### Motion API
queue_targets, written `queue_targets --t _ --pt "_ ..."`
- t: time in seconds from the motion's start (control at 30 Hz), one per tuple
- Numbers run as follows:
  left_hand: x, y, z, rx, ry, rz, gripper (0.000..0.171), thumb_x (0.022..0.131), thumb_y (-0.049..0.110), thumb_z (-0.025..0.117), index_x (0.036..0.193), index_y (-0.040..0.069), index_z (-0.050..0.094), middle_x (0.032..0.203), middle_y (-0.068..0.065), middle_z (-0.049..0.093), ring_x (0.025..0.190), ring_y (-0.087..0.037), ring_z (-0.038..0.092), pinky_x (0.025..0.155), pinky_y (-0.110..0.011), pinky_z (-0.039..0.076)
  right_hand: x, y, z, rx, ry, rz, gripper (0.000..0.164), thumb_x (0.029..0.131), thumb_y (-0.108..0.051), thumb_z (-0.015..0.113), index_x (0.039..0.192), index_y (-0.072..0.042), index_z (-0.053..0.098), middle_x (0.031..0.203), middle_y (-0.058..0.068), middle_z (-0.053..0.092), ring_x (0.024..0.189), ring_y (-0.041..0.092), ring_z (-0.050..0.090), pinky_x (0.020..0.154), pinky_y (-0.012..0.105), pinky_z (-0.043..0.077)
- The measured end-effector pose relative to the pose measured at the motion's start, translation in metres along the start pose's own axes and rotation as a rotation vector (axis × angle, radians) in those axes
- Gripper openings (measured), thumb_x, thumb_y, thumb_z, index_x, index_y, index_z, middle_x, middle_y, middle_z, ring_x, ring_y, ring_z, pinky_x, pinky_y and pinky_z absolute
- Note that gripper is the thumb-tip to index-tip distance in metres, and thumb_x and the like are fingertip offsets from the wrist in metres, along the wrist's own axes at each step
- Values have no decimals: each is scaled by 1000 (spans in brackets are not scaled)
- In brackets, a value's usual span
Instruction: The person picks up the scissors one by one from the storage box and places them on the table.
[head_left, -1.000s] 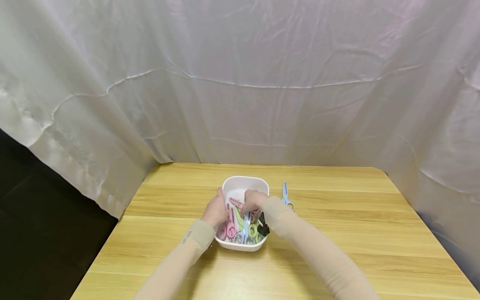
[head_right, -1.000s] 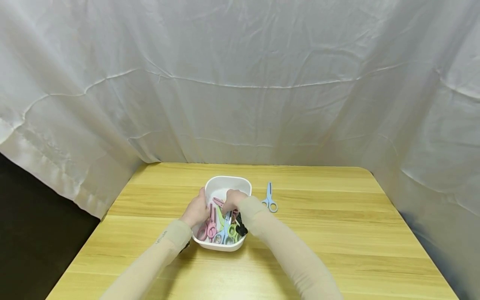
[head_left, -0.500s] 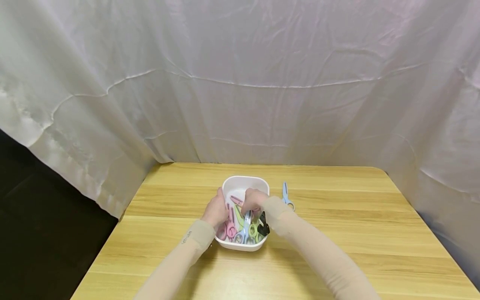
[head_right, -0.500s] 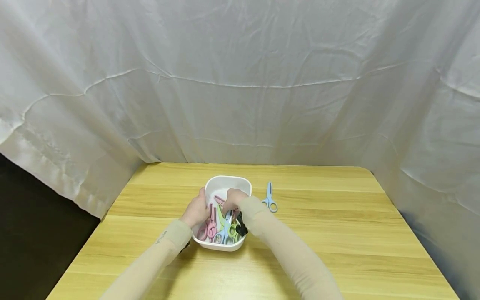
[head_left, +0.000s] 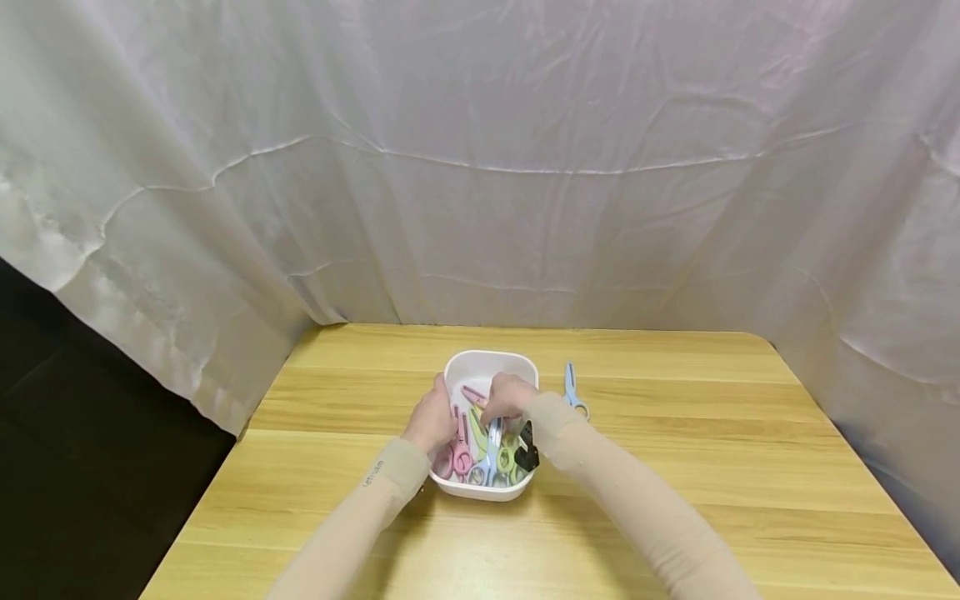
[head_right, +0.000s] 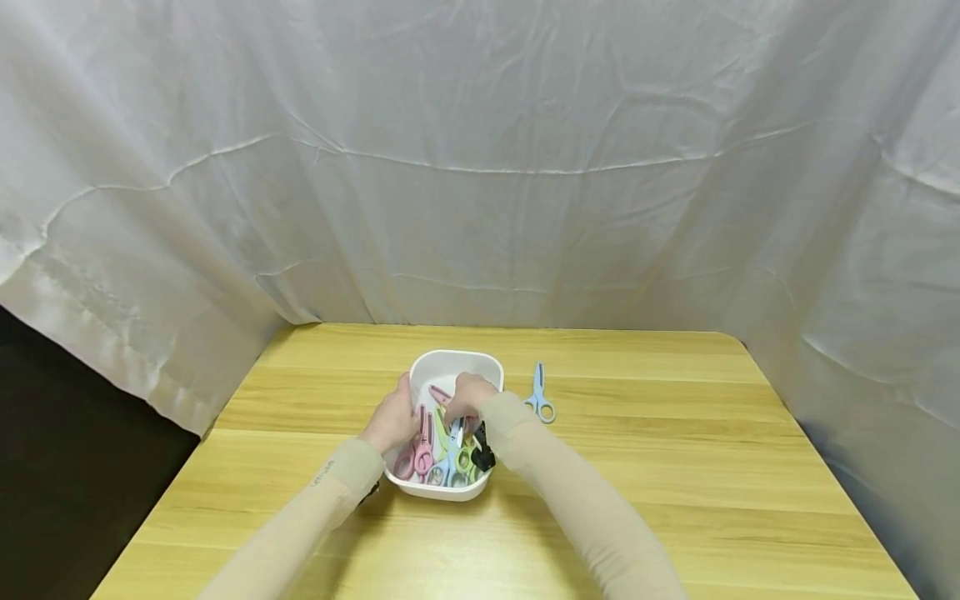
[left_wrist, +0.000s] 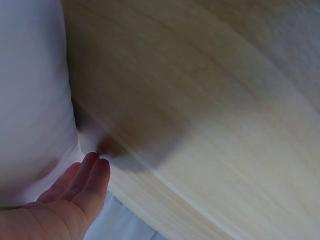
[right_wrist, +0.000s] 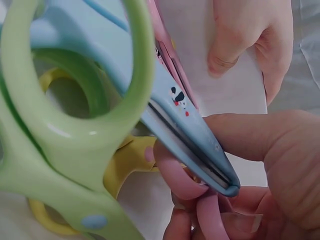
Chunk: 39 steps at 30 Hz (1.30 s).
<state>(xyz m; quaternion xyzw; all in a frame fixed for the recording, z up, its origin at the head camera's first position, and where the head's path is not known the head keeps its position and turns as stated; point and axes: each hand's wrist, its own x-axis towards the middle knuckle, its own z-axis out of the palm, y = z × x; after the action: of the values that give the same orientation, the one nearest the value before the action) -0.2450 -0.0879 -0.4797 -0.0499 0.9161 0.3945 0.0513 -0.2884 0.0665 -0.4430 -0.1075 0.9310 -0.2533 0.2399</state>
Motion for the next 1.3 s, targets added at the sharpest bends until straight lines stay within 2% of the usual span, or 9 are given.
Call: queue_targets --t 0.2,0.37,0.6,0.7,0.83,1.1,1.3 --pt "1 0 0 -11 -5 -11 94 82 -16 62 160 4 13 143 -29 53 120 -40 61 106 -48 51 0 0 -1 -7 21 -14 23 76 -13 81 83 -7 60 77 5 64 64 14 60 62 27 57" --pt "1 0 1 -31 -7 -25 95 82 -17 60 161 5 13 145 -28 52 122 -40 60 109 -48 49 1 1 0 0 35 -36 23 75 -14 82 80 -7 60 74 6 66 62 16 66 63 30 61" --pt "0 1 0 -12 -6 -10 91 82 -15 62 159 5 17 137 -28 57 107 -36 65 93 -43 58 5 3 1 41 38 -25 27 71 -11 85 73 -7 58 72 6 65 60 19 68 58 33 62" --pt "0 0 -1 10 -2 2 89 83 -13 63 158 4 18 135 -29 58 106 -35 65 91 -42 58 6 4 2 59 40 -21 28 70 -11 86 75 -7 58 74 7 66 62 19 68 58 33 62" --pt "0 0 -1 10 1 4 89 84 -13 62 159 3 17 137 -29 57 109 -37 65 96 -44 57 7 5 2 52 51 -26 29 69 -13 86 76 -7 59 77 7 66 64 19 68 58 33 61" --pt "1 0 1 5 6 -12 89 83 -13 63 158 5 19 132 -28 60 107 -36 65 94 -45 57 2 4 0 4 87 -36 33 70 -16 86 87 -6 60 87 7 65 78 19 64 72 28 58" --pt "2 -1 1 13 3 -12 89 84 -13 63 159 4 17 132 -28 60 108 -36 65 96 -45 57 0 3 0 33 92 -51 32 71 -14 84 89 -5 60 89 7 65 80 19 64 72 27 58"
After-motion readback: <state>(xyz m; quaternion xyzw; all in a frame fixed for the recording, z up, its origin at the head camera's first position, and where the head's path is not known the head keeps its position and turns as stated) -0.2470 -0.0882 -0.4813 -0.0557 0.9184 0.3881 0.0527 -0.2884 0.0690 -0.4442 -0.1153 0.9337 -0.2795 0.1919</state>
